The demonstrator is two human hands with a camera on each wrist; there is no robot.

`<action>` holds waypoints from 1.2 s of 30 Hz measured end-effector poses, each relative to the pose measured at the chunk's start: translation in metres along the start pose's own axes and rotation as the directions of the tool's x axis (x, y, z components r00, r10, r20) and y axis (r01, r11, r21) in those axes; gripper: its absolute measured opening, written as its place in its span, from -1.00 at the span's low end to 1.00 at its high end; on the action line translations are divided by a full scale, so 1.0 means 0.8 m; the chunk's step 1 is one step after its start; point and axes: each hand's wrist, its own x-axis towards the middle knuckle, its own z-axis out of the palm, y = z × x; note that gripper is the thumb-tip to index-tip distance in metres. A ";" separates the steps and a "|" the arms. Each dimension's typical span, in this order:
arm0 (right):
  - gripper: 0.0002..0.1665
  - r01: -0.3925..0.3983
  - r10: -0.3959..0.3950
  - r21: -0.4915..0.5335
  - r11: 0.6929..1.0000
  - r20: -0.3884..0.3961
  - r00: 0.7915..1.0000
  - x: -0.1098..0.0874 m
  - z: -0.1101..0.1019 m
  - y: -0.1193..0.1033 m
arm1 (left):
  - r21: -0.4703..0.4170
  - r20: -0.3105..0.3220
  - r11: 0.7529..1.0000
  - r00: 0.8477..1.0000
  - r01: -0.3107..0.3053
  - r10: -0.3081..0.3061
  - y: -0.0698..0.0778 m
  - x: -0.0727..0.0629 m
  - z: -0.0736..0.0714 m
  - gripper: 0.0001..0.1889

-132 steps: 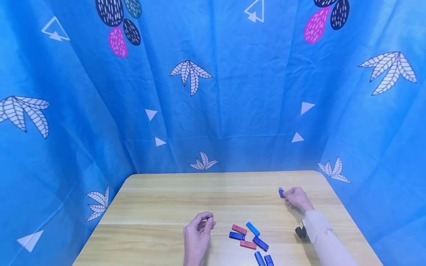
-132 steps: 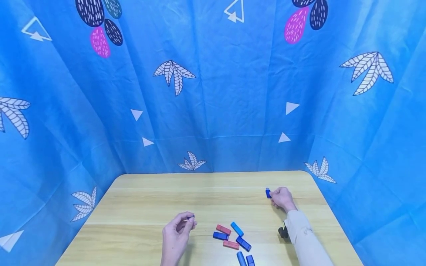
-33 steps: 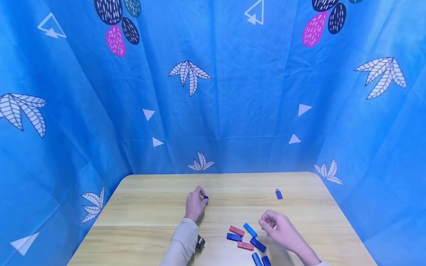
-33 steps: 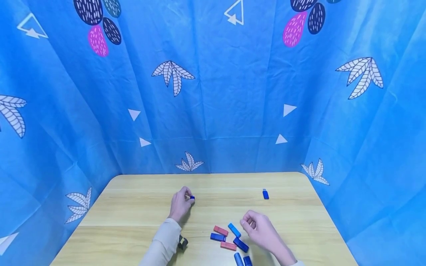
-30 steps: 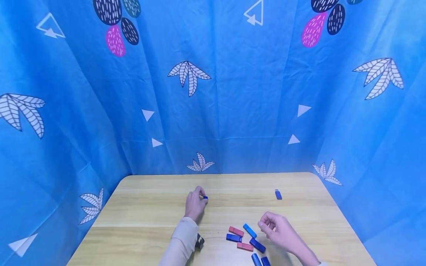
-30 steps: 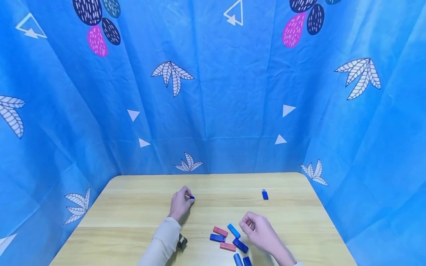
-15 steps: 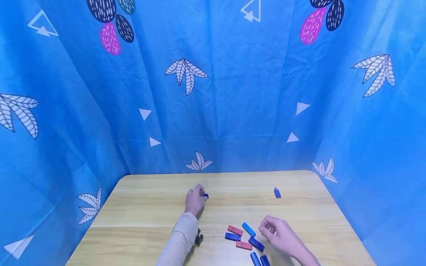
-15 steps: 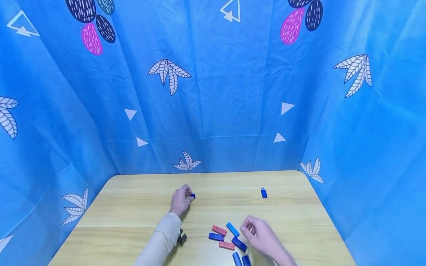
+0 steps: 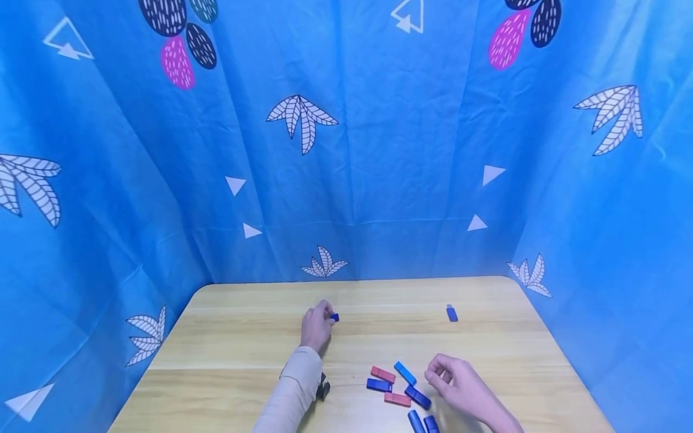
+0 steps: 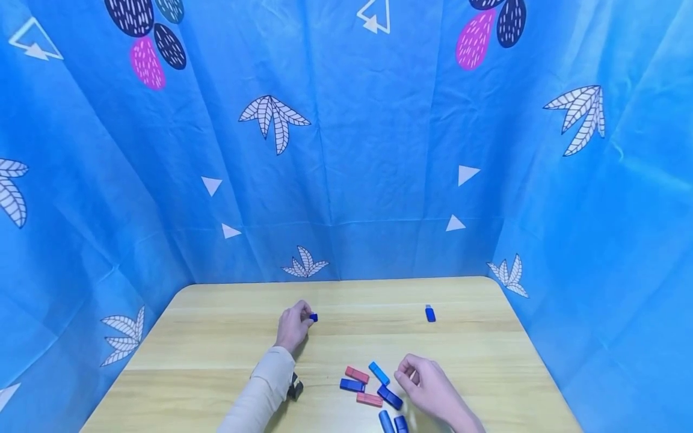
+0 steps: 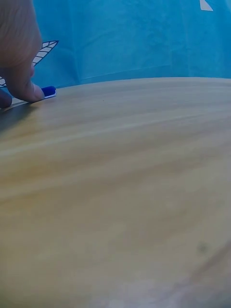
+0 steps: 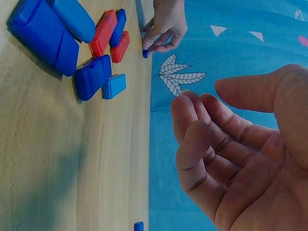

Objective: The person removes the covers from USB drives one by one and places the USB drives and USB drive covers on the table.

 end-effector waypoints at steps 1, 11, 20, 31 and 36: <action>-0.80 -0.004 0.005 -0.003 1.000 0.001 1.000 0.000 0.000 0.000 | -0.002 -0.002 1.000 1.000 -0.002 0.002 -0.001 0.000 0.000 -0.83; -0.83 -0.020 0.020 -0.029 0.999 -0.007 1.000 0.003 0.002 0.002 | -0.039 -0.015 0.999 0.999 0.037 -0.038 -0.002 -0.009 -0.003 -0.81; -0.86 0.004 -0.006 -0.032 0.999 -0.053 0.999 0.002 0.002 0.003 | -0.117 0.005 0.992 0.999 0.036 -0.036 0.007 -0.030 -0.008 -0.60; -0.90 -0.010 0.003 -0.064 0.998 -0.120 0.993 0.009 0.003 0.000 | -0.194 -0.032 0.980 0.998 0.038 -0.046 0.019 -0.065 -0.021 -0.52; -0.91 -0.028 0.010 -0.116 0.993 -0.149 0.989 0.019 0.006 -0.003 | -0.255 -0.067 0.965 0.995 0.059 -0.078 0.026 -0.095 -0.033 -0.56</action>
